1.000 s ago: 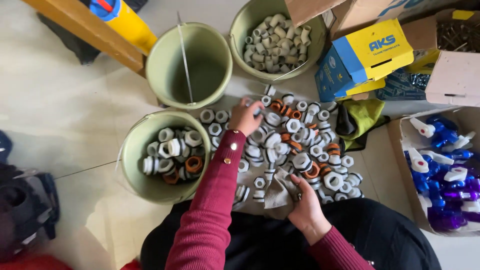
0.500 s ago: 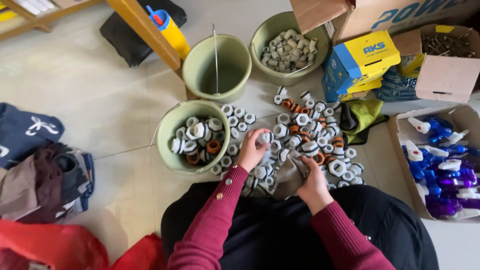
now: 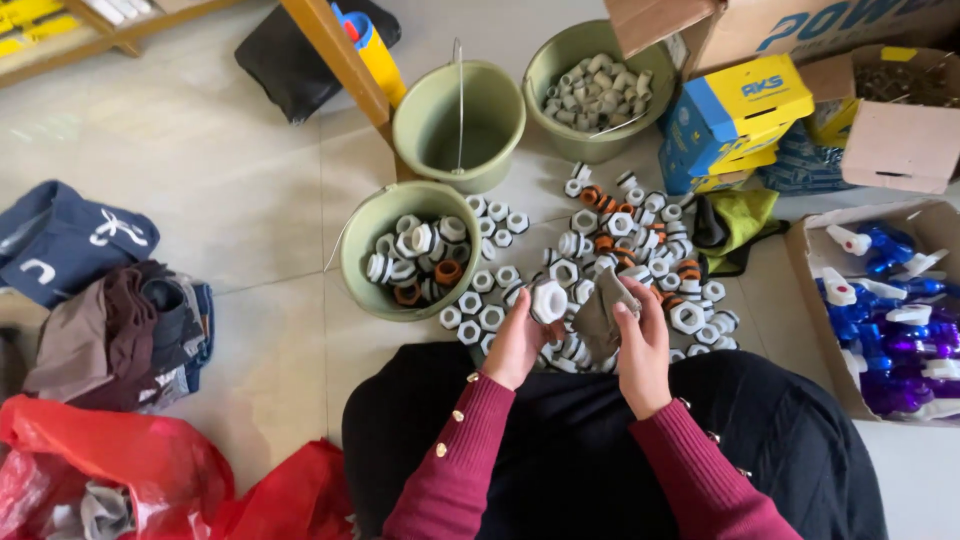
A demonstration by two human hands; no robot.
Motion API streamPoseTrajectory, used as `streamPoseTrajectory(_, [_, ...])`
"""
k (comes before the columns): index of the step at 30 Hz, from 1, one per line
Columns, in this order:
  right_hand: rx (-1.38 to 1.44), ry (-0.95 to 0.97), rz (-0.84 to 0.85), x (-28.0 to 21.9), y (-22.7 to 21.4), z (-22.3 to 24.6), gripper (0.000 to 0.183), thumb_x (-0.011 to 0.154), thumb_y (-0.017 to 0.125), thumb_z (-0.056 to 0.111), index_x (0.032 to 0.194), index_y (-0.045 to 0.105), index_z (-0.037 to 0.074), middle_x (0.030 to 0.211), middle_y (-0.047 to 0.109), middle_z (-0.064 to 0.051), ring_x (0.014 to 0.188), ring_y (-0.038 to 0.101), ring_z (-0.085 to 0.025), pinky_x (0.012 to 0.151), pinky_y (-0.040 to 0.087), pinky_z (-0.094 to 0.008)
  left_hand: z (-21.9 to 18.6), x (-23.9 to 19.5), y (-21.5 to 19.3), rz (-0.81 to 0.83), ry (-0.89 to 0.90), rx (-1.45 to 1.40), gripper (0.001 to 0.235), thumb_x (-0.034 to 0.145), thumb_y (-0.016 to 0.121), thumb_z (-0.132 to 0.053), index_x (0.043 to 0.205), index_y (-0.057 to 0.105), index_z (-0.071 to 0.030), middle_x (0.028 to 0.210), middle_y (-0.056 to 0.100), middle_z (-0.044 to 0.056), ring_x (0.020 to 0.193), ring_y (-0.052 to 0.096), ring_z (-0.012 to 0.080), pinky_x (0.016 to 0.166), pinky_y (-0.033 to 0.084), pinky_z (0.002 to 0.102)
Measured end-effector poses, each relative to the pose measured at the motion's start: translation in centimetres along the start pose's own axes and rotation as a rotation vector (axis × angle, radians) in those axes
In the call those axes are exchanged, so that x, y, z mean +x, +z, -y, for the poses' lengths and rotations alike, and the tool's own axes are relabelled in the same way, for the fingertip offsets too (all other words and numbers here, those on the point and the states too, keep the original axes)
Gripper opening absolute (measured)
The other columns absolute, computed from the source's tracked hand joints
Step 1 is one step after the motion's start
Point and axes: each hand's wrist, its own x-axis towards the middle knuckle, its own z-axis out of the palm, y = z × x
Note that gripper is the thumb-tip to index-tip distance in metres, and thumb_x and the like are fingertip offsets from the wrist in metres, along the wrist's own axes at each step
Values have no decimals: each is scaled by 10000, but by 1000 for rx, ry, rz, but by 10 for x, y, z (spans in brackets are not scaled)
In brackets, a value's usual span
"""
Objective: The person sits on the floor and assembles white plastic hexagonal parts with orange rings by hand. They pick up the components, fit them together, and place the assembled units into a green bucket.
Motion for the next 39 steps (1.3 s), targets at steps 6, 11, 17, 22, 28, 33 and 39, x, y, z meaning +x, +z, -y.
streamPoseTrajectory(6, [-394,-608,252,-25,13,-6,306,811,548,102,1113,549,50,920,514,-126,813,538,-250,728,442,-348,5,-12,-9,1,322,845,585,857,90,-554,1219,264,-130,1261,316,180,1163,354,319,979,287,374])
streamPoseTrajectory(11, [-568,-683,269,-31,10,-41,449,734,617,46,1171,552,127,915,480,-126,690,509,-240,593,439,-316,-10,-11,-5,-22,487,961,510,892,121,-467,1209,318,-119,1223,372,146,1113,399,299,961,289,355])
streamPoseTrajectory(17, [-560,-688,194,-17,10,-49,412,770,572,26,1172,556,113,817,460,-95,598,471,-192,540,405,-280,-19,-2,-3,-22,659,1360,610,803,192,-643,1106,441,-177,913,576,64,790,587,271,686,469,350])
streamPoseTrajectory(22, [-557,-602,177,-1,10,-42,342,798,535,39,1130,583,106,765,442,-62,568,451,-161,513,393,-270,-8,11,-13,50,795,1617,603,808,213,-630,1045,479,-143,759,584,51,650,598,245,595,477,341])
streamPoseTrajectory(28, [-720,-558,186,-15,8,-31,343,749,583,55,1091,589,60,740,472,-163,535,492,-337,457,396,-362,-4,11,-5,-93,799,1590,589,823,213,-606,1011,483,-118,674,577,65,582,591,250,595,478,340])
streamPoseTrajectory(33, [-710,-534,187,-19,10,-42,366,761,592,82,1127,580,97,773,497,-91,502,528,-264,438,418,-278,-1,13,-9,-207,602,1433,646,800,132,-646,1048,452,-143,640,561,106,602,585,317,586,474,378])
streamPoseTrajectory(39, [-850,-502,209,5,4,-38,253,782,577,171,1030,628,154,823,524,-62,540,541,-337,443,426,-363,7,22,-22,-115,652,1519,699,779,95,-665,1015,471,-125,582,531,64,539,587,243,566,480,308])
